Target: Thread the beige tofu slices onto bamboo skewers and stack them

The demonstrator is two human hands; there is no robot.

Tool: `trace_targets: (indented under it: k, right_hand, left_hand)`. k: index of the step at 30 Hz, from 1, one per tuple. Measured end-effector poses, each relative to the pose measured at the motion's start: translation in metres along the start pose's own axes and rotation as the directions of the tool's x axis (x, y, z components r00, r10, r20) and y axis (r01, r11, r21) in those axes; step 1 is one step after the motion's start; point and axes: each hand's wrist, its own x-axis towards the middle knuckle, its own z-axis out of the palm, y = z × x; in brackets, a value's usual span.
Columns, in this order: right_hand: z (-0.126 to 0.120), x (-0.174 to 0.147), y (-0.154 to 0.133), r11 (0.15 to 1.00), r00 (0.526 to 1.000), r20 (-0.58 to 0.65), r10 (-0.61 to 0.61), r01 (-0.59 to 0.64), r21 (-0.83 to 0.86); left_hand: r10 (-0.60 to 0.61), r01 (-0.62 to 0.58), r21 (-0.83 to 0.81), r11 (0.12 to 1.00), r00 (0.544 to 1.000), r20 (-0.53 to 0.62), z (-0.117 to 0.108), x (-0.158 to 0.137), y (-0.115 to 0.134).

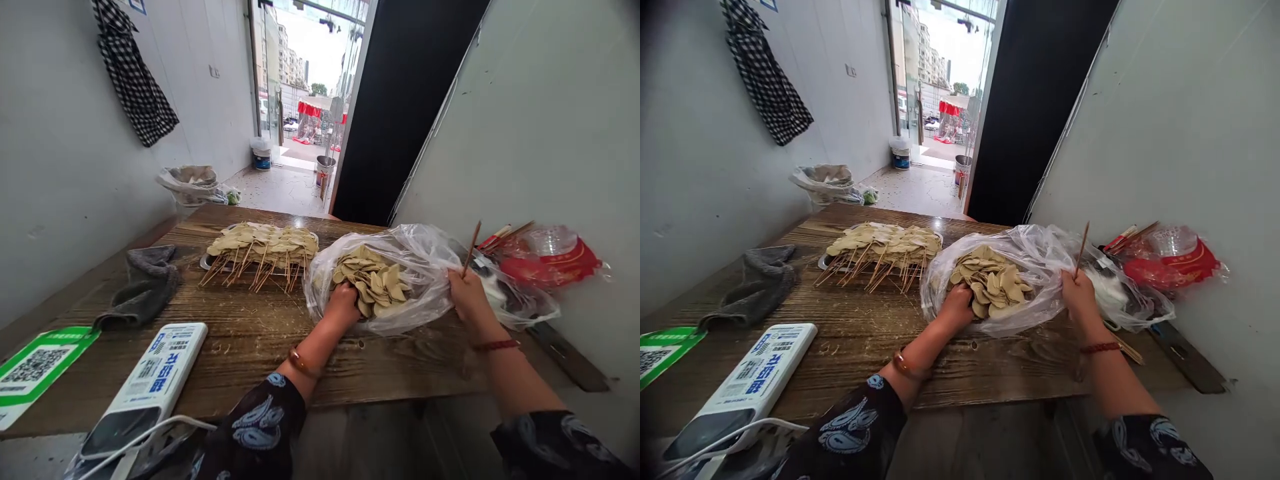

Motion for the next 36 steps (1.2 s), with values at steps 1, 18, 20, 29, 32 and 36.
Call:
trace_targets:
  k: [1, 18, 20, 29, 32, 36]
  right_hand:
    - [-0.006, -0.001, 0.009, 0.996, 1.000, -0.006, 0.026, -0.026, -0.081]
    - [-0.091, -0.062, -0.003, 0.910, 0.986, -0.117, -0.117, 0.060, -0.409]
    - [-0.073, -0.079, -0.024, 0.904, 0.980, 0.025, -0.199, 0.194, -0.382]
    - [-0.008, -0.092, 0.031, 0.700, 0.930, 0.367, 0.019, 0.250, -0.669]
    - [-0.005, -0.079, 0.053, 0.589, 0.947, 0.304, 0.105, 0.187, -0.786]
    - [0.002, -0.069, 0.052, 0.589, 0.952, 0.290, 0.096, 0.180, -0.788]
  left_hand:
    - [0.008, -0.008, -0.010, 1.000, 1.000, 0.004, -0.001, 0.001, 0.000]
    - [-0.158, 0.166, 0.028, 0.986, 0.972, -0.176, -0.041, 0.001, 0.012]
    - [-0.133, 0.126, -0.043, 0.991, 0.961, -0.244, -0.041, 0.002, 0.009]
    - [-0.218, 0.082, -0.351, 0.933, 0.904, -0.367, -0.036, 0.010, -0.014]
    - [-0.307, 0.129, -0.456, 0.881, 0.888, -0.343, -0.033, 0.012, -0.019]
    - [-0.279, 0.096, -0.461, 0.882, 0.895, -0.347, -0.031, 0.014, -0.019]
